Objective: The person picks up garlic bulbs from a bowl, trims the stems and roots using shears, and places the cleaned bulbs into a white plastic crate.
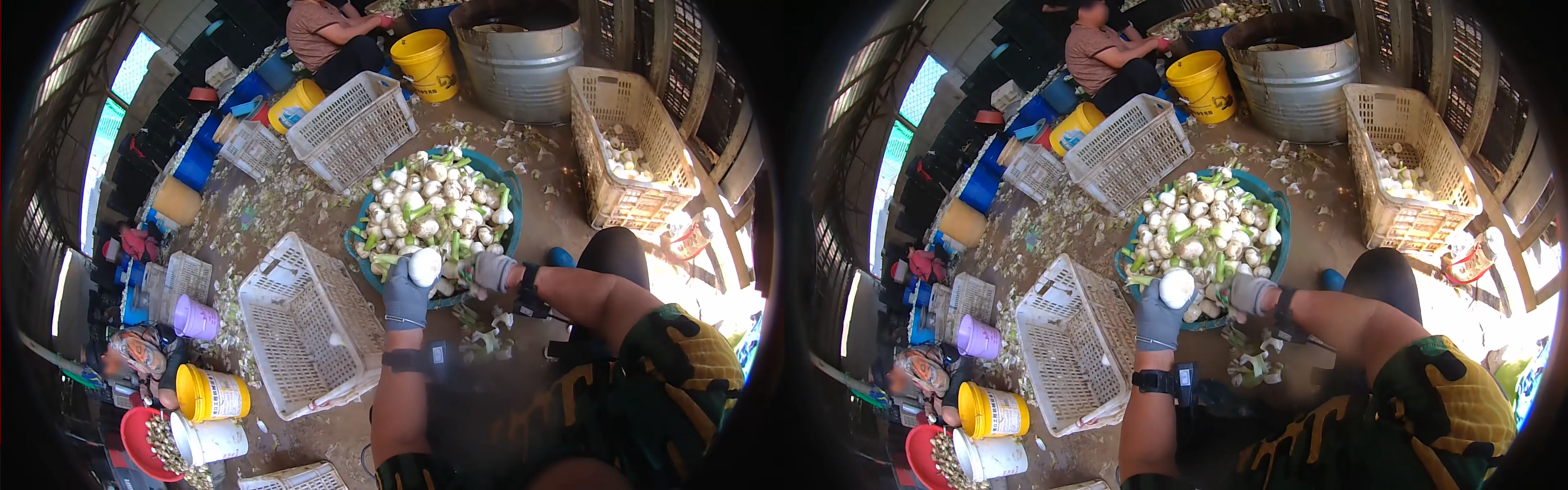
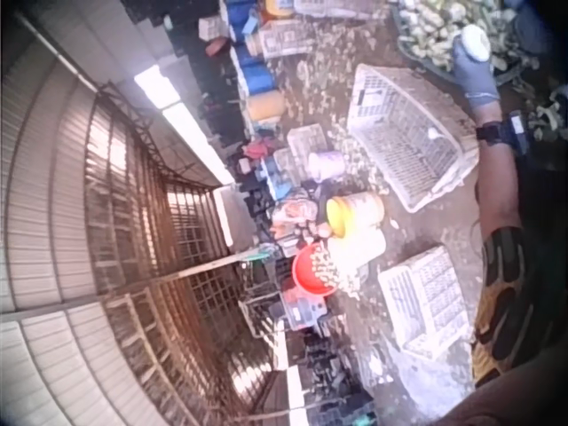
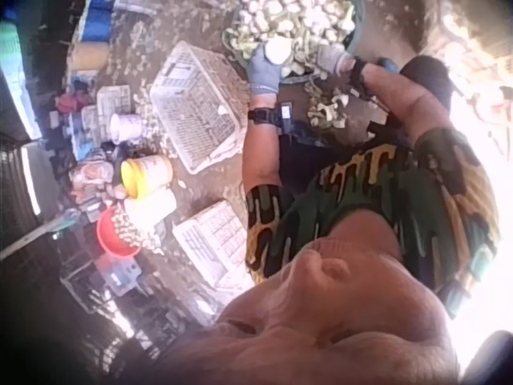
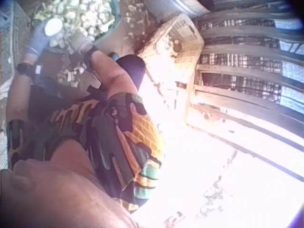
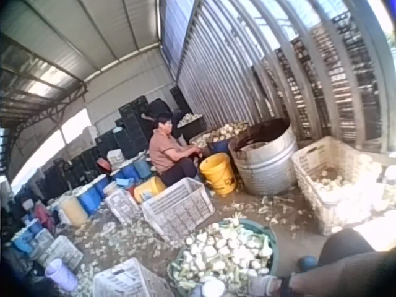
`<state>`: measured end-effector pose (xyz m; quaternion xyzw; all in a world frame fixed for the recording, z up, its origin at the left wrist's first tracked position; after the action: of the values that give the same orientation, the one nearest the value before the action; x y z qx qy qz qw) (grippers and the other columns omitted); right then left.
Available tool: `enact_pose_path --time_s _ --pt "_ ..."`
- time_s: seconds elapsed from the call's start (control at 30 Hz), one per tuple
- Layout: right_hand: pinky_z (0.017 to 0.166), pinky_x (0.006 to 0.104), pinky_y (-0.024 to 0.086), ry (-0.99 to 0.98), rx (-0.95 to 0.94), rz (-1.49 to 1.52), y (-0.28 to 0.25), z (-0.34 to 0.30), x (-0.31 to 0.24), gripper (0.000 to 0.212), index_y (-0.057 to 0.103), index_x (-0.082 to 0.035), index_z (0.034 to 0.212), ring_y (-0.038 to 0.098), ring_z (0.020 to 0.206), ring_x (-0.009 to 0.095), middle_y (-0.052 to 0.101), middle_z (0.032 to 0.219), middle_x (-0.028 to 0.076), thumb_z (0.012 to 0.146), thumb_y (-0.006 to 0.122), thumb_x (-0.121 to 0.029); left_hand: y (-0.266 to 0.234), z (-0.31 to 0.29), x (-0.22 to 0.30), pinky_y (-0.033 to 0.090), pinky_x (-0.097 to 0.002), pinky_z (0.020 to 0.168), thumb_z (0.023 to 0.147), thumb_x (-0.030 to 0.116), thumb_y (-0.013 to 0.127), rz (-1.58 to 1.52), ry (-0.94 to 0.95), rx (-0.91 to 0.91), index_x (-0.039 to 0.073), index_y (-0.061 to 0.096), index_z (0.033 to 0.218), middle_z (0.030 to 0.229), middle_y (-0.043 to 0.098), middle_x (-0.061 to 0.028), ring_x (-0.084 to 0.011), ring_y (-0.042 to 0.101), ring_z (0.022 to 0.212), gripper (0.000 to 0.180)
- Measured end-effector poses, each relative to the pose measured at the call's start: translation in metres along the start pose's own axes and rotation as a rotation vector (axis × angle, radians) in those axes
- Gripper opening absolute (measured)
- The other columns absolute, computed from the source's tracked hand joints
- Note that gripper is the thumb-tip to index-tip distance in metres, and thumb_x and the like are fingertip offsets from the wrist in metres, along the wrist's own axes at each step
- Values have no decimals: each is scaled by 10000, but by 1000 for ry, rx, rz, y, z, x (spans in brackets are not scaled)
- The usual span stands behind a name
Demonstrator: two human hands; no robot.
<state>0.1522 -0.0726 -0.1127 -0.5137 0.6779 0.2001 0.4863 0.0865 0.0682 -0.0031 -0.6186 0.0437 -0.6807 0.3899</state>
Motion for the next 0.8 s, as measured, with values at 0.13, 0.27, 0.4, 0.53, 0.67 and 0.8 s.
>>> enact_pose_path --time_s 0.13,0.27,0.4,0.53,0.67,0.8 --pt "707 369 503 -333 -55 -1157 52 -28 -4 233 645 -47 906 645 783 272 653 787 139 717 608 -178 -8 0 25 504 -335 689 711 187 729 109 233 25 70 614 1003 925 603 -112 -255 609 811 335" --pt "734 342 485 -395 151 -529 10 -18 -31 317 614 -78 1039 635 815 273 650 845 148 726 567 -95 29 -14 -29 511 -276 733 778 92 645 -923 -585 -69 13 602 1015 982 600 -94 -209 598 865 253" --pt "733 306 488 -315 322 -24 -33 -24 -83 396 560 -75 1145 629 811 220 643 909 150 751 582 -108 12 -4 -55 440 -304 581 810 187 602 -523 -316 -31 0 597 831 711 600 -71 -125 528 654 188" --pt "711 304 494 -551 331 184 -34 -14 -95 400 563 -60 1124 636 804 214 652 890 138 731 615 -111 18 2 -36 446 -345 612 774 199 622 -75 -154 -114 -7 577 820 703 583 -135 -192 534 639 216" --pt "715 308 499 -457 335 -324 -6 6 -93 387 589 -54 1099 629 798 291 632 954 149 716 602 -104 25 1 -45 439 -352 603 762 203 620 130 -79 -146 -9 558 766 668 539 -157 -216 498 604 221" --pt "716 363 486 -448 301 -1134 19 0 -108 202 654 -48 923 622 807 316 638 815 165 769 557 -137 16 -10 -91 440 -307 571 765 200 631 -300 -423 -239 22 608 784 696 574 -75 -162 532 625 181"
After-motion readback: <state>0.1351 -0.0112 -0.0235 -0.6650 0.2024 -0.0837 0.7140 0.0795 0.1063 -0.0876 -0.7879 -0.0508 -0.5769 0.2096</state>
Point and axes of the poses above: each hand's wrist, its own z-axis towards the middle knuckle, its own y-axis out of the palm, x = y × z, the point moved 10 cm from there along z, towards the middle knuckle
